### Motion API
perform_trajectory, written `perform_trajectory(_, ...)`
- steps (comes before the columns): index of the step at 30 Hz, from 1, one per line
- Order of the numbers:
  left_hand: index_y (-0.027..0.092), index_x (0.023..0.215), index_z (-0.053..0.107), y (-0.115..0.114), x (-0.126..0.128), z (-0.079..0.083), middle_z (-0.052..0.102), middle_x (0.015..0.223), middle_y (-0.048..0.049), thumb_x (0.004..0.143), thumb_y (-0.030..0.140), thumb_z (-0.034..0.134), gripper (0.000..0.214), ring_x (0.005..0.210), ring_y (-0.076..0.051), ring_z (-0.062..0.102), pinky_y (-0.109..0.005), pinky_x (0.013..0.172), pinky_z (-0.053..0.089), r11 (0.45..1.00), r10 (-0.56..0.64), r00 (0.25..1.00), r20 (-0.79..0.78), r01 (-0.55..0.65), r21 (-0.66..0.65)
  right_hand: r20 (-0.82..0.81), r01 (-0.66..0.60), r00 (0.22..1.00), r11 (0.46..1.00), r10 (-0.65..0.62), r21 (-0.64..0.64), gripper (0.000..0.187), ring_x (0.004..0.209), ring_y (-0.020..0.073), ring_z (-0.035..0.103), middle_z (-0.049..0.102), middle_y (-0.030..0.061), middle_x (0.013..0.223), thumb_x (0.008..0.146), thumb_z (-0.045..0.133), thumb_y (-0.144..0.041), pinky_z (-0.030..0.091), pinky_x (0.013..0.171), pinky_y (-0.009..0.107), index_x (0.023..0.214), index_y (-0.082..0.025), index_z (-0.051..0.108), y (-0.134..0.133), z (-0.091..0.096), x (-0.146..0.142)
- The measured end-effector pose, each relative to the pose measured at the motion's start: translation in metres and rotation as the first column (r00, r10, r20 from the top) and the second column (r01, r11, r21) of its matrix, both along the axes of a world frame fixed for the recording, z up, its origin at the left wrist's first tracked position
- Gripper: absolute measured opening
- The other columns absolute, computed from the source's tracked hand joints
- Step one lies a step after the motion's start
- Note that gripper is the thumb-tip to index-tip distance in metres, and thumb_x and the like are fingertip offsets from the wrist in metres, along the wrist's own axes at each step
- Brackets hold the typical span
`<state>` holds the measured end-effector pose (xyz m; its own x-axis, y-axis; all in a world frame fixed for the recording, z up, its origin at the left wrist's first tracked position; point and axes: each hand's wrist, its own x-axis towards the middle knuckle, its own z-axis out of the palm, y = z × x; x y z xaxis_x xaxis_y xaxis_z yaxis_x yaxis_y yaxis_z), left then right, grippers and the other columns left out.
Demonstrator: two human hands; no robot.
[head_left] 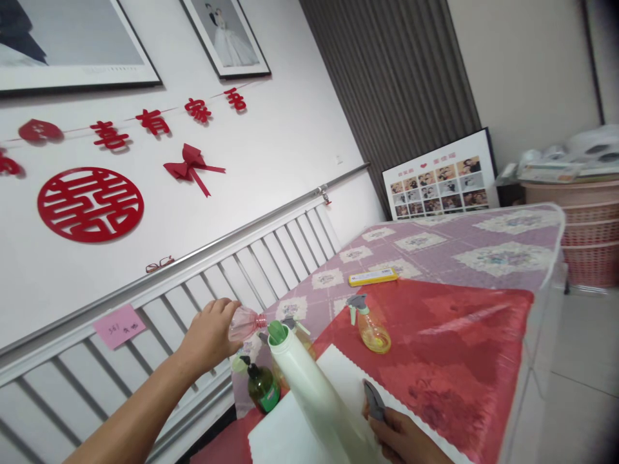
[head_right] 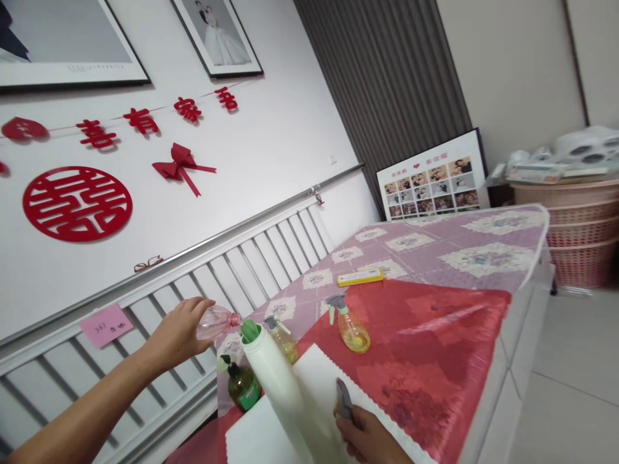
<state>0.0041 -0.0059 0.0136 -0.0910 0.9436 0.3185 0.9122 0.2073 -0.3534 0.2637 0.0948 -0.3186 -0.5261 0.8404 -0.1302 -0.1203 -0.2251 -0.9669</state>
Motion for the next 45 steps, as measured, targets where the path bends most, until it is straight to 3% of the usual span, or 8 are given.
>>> perform_trajectory(15,0.021,0.134,0.045,0.002,0.001,0.000,0.052,0.136,-0.0111,0.072,0.039,0.063,0.067,0.124,-0.030,0.046,-0.043,0.101,0.042,1.000,0.001,0.999,-0.041,-0.001,-0.015,-0.012,-0.026,1.000,1.000,0.026,0.010,0.048,0.042,0.0067,0.039,0.043,-0.0089,0.052,0.061,0.070,-0.062,0.021,0.043,0.023,0.081,-0.020,0.060,0.001,0.002,0.003)
perform_trajectory(27,0.021,0.133,0.046,0.003,0.001,0.000,0.053,0.135,-0.0105,0.072,0.036,0.062,0.065,0.123,-0.030,0.047,-0.043,0.100,0.042,1.000,0.003,0.998,-0.064,-0.003,-0.010,-0.016,-0.017,1.000,1.000,0.017,0.009,0.050,0.042,0.0046,0.037,0.042,-0.0098,0.053,0.062,0.068,-0.065,0.017,0.043,0.022,0.081,-0.019,0.060,0.004,-0.008,-0.001)
perform_trajectory(38,0.020,0.132,0.047,0.002,0.002,0.000,0.053,0.134,-0.0110,0.071,0.035,0.064,0.065,0.123,-0.031,0.047,-0.044,0.098,0.043,1.000,-0.003,0.997,-0.072,0.003,-0.004,0.005,-0.038,0.999,0.999,0.038,-0.020,0.060,0.039,0.0041,0.035,0.040,-0.0113,0.049,0.054,0.069,-0.072,0.016,0.042,0.022,0.081,-0.019,0.059,0.007,-0.011,-0.004)
perform_trajectory(45,0.021,0.131,0.048,0.003,-0.001,-0.002,0.053,0.133,-0.0109,0.072,0.036,0.064,0.063,0.122,-0.031,0.047,-0.044,0.099,0.043,1.000,-0.013,0.998,-0.067,0.014,0.005,-0.010,-0.042,0.999,0.999,0.042,0.002,0.052,0.039,0.0055,0.038,0.044,-0.0100,0.049,0.059,0.070,-0.066,0.020,0.041,0.022,0.080,-0.020,0.059,0.005,-0.007,-0.001)
